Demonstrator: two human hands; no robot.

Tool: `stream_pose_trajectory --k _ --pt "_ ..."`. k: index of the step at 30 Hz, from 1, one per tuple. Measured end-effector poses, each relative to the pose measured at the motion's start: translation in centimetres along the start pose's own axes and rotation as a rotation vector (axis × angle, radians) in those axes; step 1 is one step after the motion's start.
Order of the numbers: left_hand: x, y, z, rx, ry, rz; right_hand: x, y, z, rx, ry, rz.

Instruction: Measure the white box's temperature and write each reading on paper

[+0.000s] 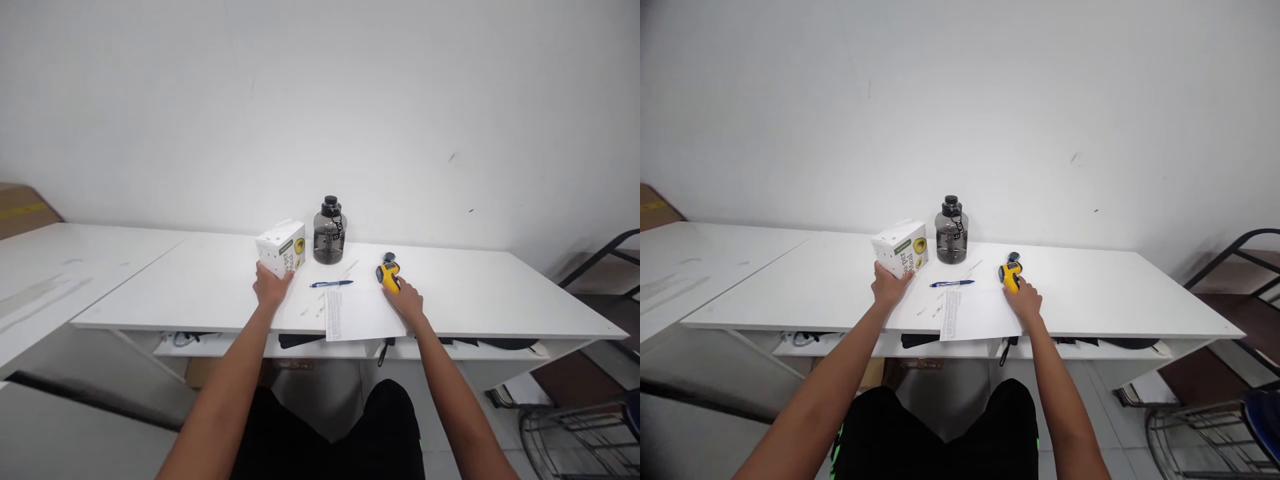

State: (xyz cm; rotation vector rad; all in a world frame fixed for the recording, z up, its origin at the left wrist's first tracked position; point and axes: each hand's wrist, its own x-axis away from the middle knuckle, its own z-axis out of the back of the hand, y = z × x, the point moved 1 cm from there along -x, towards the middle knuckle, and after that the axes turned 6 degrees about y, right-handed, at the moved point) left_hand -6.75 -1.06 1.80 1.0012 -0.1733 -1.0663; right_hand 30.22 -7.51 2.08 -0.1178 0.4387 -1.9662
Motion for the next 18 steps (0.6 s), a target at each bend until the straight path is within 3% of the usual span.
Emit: stream_pose_trajectory --k 11,18 --pt "0.46 -0.71 0.14 0.093 0.096 -0.006 -0.11 0.38 -0.41 -0.024 0.007 -0.018" --pt "0.70 -0.29 0.92 0.130 -0.024 0.077 -0.83 0.72 -0.42 -0.060 -0.064 -0.059"
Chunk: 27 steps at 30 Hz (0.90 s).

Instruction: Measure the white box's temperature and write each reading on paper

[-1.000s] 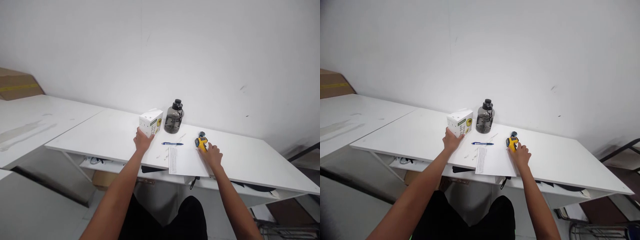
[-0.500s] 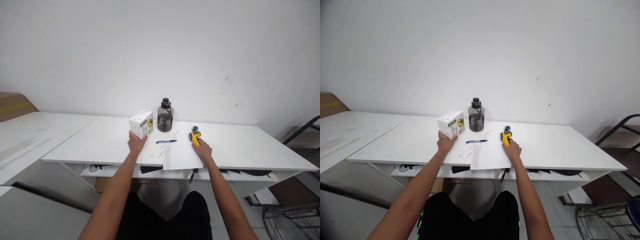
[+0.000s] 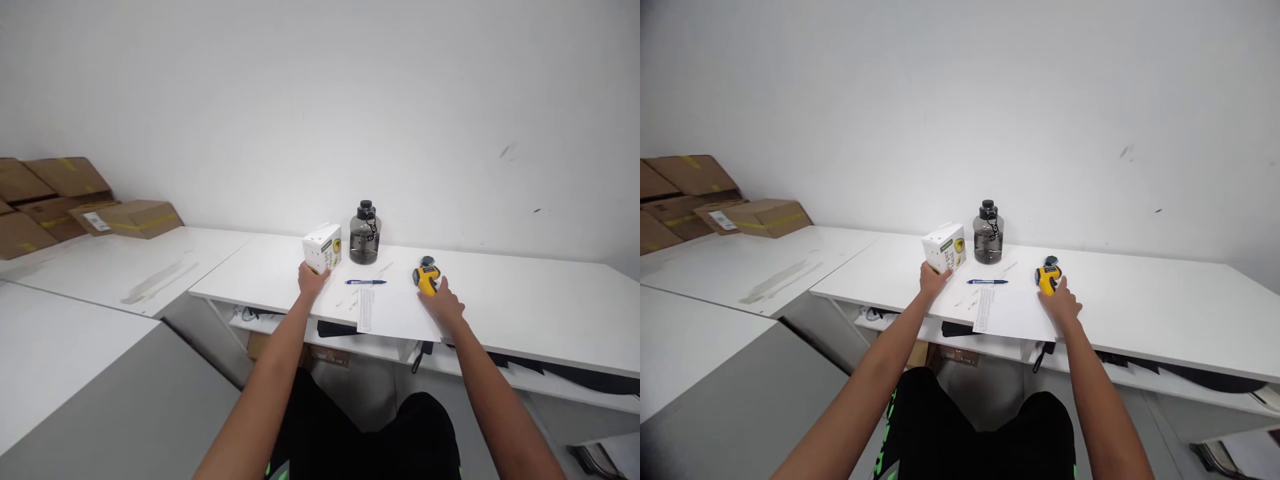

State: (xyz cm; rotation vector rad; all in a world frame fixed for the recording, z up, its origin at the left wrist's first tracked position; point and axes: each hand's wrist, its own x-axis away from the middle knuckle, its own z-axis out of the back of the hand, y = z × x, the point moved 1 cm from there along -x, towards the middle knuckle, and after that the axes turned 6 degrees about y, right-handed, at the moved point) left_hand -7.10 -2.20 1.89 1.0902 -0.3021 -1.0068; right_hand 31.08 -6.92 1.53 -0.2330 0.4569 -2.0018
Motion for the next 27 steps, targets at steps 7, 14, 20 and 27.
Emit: stream_pose_trajectory --k 7,14,20,27 --pt "1.0 -0.6 5.0 0.207 -0.251 0.028 -1.1 0.5 2.3 0.037 -0.197 0.146" --pt "7.6 -0.5 11.9 0.505 -0.274 0.108 4.9 -1.2 6.8 -0.837 -0.378 0.372" --pt "14.7 3.1 17.2 0.498 -0.378 0.040 16.5 -3.0 9.0 -0.788 -0.595 0.734" --pt "21.0 1.2 19.3 0.514 -0.450 0.154 23.0 -1.5 10.0 -0.573 -0.622 0.998"
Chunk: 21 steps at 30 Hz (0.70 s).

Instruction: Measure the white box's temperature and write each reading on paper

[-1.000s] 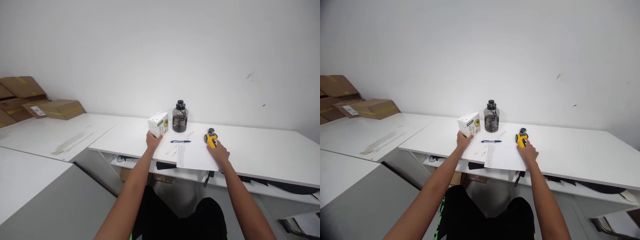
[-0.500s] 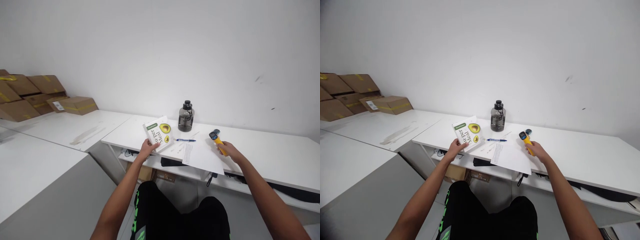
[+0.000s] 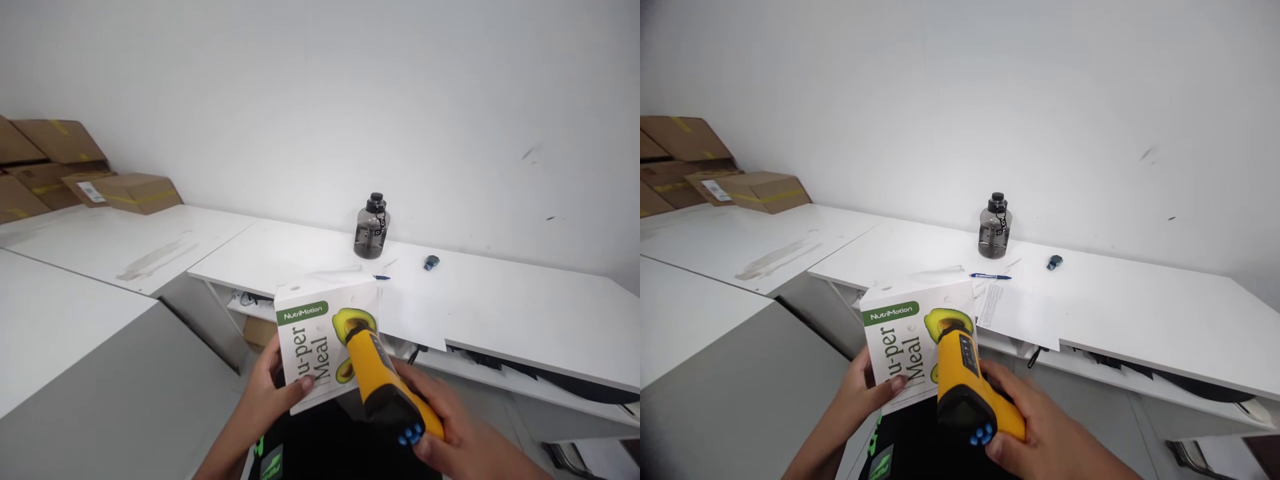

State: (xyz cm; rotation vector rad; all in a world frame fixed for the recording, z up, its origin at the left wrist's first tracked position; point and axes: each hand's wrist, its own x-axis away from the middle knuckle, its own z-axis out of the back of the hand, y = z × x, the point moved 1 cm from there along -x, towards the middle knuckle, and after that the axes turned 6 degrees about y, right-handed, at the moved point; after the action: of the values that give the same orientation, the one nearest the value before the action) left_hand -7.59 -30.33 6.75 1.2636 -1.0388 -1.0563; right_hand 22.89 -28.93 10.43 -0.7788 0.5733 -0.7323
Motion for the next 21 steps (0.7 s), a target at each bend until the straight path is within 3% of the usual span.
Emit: stream_pose_trajectory --k 5,12,21 --pt "1.0 -0.8 0.1 0.005 -0.080 0.013 0.8 -0.2 -0.3 -0.036 -0.063 -0.020" --pt "0.9 -0.6 0.4 0.007 -0.100 -0.013 2.4 -0.7 -0.7 -0.076 -0.035 -0.226" --pt "2.2 -1.2 0.0 0.017 -0.024 0.067 2.5 -2.2 -1.2 -0.119 0.105 -0.099"
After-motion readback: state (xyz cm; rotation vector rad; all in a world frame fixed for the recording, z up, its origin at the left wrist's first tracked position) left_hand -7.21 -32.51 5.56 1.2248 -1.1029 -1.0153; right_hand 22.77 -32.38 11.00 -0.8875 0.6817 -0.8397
